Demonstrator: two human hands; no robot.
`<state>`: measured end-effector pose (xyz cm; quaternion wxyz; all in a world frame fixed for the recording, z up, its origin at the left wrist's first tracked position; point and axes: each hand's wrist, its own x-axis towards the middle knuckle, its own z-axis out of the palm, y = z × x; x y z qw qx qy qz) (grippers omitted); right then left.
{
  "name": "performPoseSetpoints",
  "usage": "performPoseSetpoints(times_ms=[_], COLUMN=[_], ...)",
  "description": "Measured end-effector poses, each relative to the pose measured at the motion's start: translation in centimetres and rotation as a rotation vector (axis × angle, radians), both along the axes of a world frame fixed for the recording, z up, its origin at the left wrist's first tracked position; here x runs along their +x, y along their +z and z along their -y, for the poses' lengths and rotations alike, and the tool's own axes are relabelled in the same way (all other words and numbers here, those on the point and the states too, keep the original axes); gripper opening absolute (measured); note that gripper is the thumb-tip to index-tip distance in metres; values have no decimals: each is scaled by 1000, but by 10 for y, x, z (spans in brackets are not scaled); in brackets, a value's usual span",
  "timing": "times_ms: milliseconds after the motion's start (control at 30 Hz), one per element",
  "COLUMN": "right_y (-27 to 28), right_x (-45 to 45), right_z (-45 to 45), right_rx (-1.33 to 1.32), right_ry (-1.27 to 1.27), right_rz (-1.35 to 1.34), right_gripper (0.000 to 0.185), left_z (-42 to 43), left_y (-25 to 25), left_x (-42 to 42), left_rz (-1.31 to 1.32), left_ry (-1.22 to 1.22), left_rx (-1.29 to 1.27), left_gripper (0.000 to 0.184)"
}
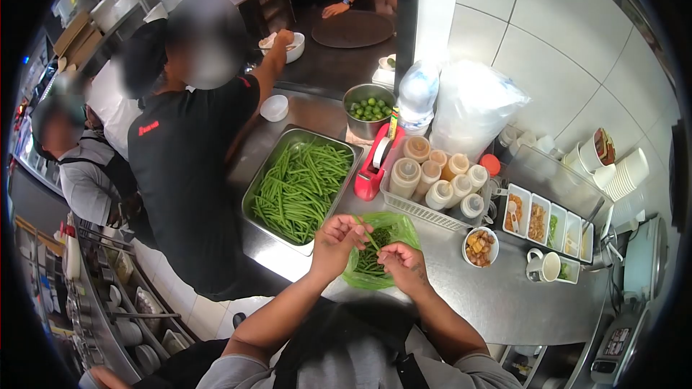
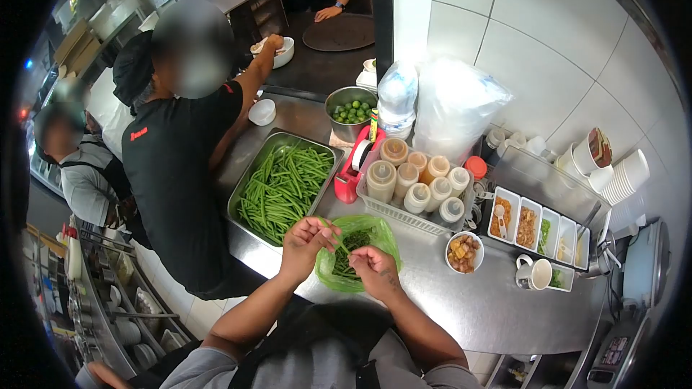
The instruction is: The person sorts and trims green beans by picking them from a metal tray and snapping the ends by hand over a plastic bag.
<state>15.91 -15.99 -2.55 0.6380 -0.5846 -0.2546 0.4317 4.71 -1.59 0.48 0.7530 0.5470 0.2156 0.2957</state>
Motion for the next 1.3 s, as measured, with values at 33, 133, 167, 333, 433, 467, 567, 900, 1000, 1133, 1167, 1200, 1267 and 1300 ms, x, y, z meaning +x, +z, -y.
performPoseSetpoints(times_ms=[33, 133, 167, 333, 433, 467, 567, 900, 1000, 1133, 1167, 1200, 1267, 1300], right_y=[0, -6, -10, -20, -25, -23, -25, 17, 26, 26, 26, 23, 17, 18], right_x=[0, 3, 4, 6, 11, 11, 10, 6, 15, 23, 23, 24, 24, 23], right_z=[0, -1, -2, -11, -13, -13, -14, -2, -3, 0, 1, 1, 1, 1], right_rx=[1, 37, 13, 31, 38, -18, -152, 62, 128, 98, 90, 95, 70, 77], right_ry=[0, -29, -70, -255, -365, -353, -222, -149, -171, -39, -1, 5, 65, 71], right_rz=[0, 76, 111, -208, -484, -410, -128, 519, 1035, 1143, 1149, 1148, 1203, 1203], right_gripper=[10, 7, 7, 8, 9, 12, 20, 24, 27, 19, 15, 15, 10, 10], left_z=[1, 5, 8, 27, 36, 35, 28, 19, 18, 15, 14, 14, 14, 15], left_y=[-1, -2, -3, -4, -6, -6, -3, -23, -1, 7, 7, 6, 6, 5], left_x=[0, -1, 0, -5, -8, -7, -6, -11, -13, -18, -19, -19, -21, -21], left_rz=[0, 20, 42, -3, 12, 13, -3, -235, -373, -494, -498, -479, -464, -466], left_ry=[0, -16, -21, -46, 16, 15, 7, -50, -93, -109, -103, -108, -104, -106], left_rx=[1, -17, -12, 130, 236, 238, 148, 353, 633, 934, 932, 990, 1049, 1044], left_gripper=[13, 13, 12, 14, 16, 16, 16, 18, 17, 16, 16, 17, 17, 17])
